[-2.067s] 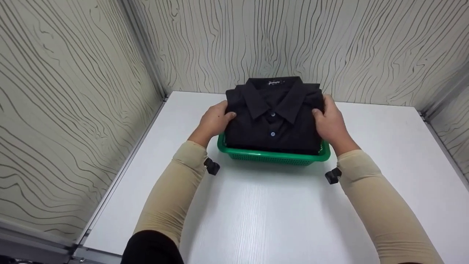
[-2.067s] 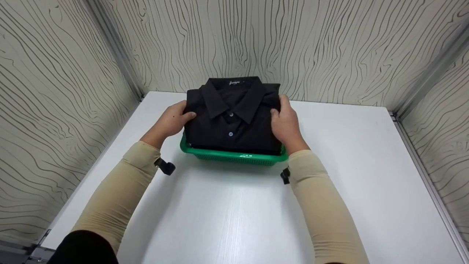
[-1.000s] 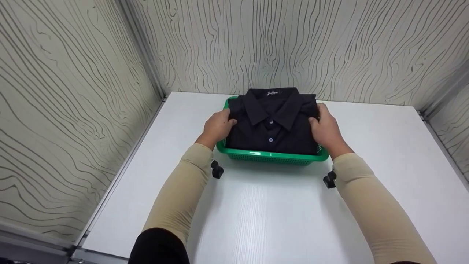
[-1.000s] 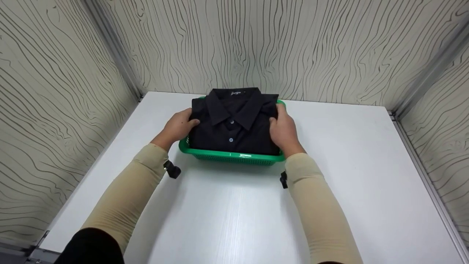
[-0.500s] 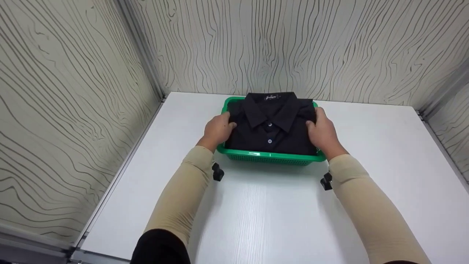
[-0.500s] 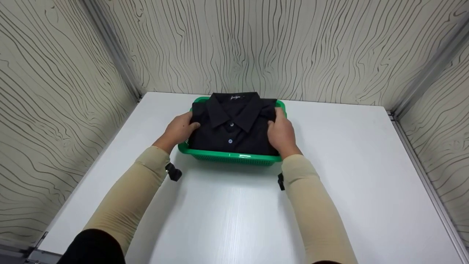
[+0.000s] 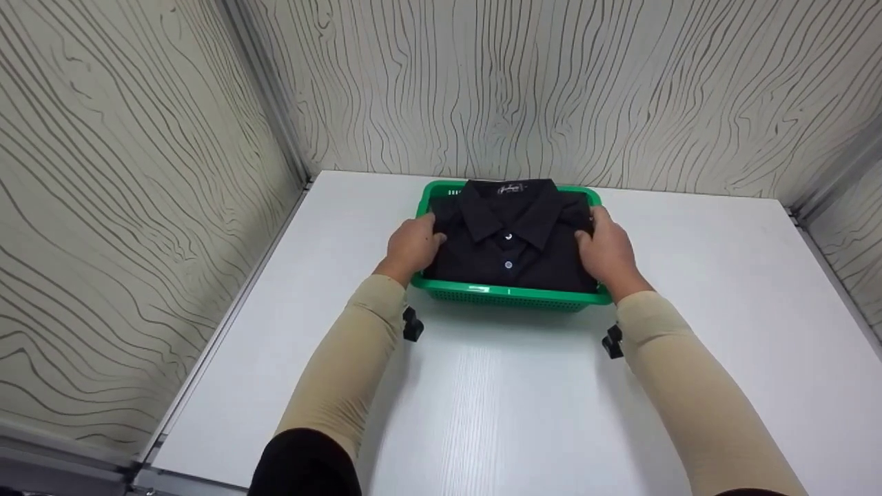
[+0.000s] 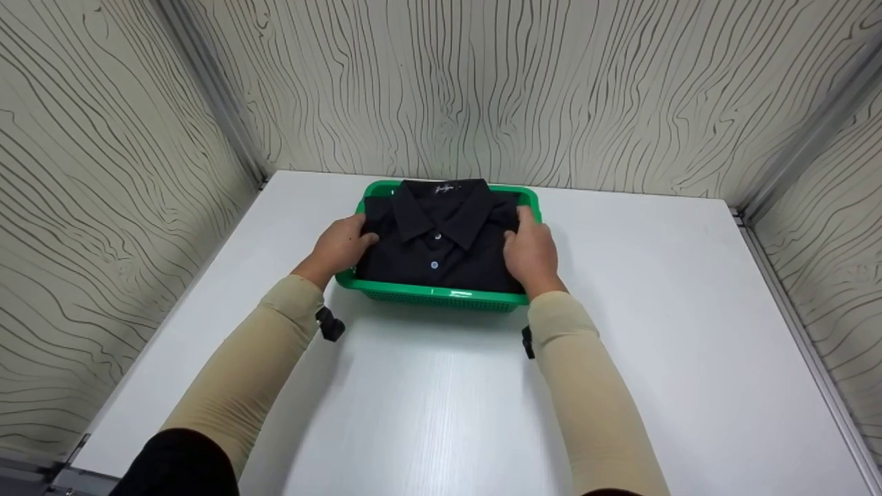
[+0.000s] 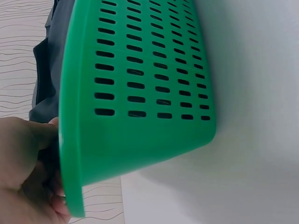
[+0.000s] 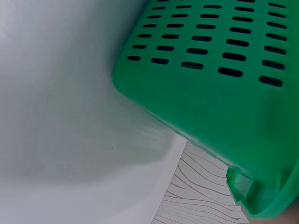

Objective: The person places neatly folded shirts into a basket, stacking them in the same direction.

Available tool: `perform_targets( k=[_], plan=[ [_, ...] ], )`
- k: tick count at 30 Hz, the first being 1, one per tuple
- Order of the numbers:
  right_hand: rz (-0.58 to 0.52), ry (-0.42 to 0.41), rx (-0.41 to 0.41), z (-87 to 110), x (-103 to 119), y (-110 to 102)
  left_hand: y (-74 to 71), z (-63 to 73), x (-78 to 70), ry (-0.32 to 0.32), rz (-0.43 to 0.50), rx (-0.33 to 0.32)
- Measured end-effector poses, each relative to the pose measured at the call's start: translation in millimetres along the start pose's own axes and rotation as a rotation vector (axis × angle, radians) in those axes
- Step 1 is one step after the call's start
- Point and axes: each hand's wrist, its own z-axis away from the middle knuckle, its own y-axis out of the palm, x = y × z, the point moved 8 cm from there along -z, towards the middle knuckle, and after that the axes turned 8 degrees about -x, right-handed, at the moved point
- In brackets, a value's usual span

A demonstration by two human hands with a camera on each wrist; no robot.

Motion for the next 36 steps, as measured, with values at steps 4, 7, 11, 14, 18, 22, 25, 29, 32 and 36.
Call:
perform_targets(
  k=[4,7,11,14,18,22,25,29,32,36],
  plan=[
    [0.016,-0.012,-0.010,0.6,1,-1,1.2,-0.5,-1.3,0.013,-0.034,-0.009],
    [0.028,-0.023,-0.011,1.2,0,-1,3.2,-0.9,-2.0,0.027,-0.062,-0.008],
    [0.057,-0.041,-0.020,1.2,0,2,5.1,-1.1,-2.4,0.031,-0.091,-0.016],
    [0.086,-0.047,-0.032,0.9,-1,3,6.6,-1.2,-3.1,0.032,-0.112,-0.026],
    [0.127,-0.045,-0.037,0.4,-3,4,8.8,-1.6,-5.0,0.042,-0.143,-0.032],
    [0.157,-0.047,-0.038,0.1,-3,4,9.7,-2.9,-6.5,0.057,-0.171,-0.051],
    [0.174,-0.048,-0.038,0.0,-3,5,12.0,-4.7,-6.0,0.062,-0.194,-0.058],
    [0.193,-0.050,-0.038,0.1,-2,6,16.3,-6.8,-4.8,0.056,-0.222,-0.050],
    [0.204,-0.051,-0.042,0.3,-2,6,17.9,-7.5,-4.7,0.053,-0.246,-0.050],
    [0.217,-0.059,-0.057,-0.2,-1,7,18.2,-6.8,-6.8,0.075,-0.304,-0.062]
  ],
)
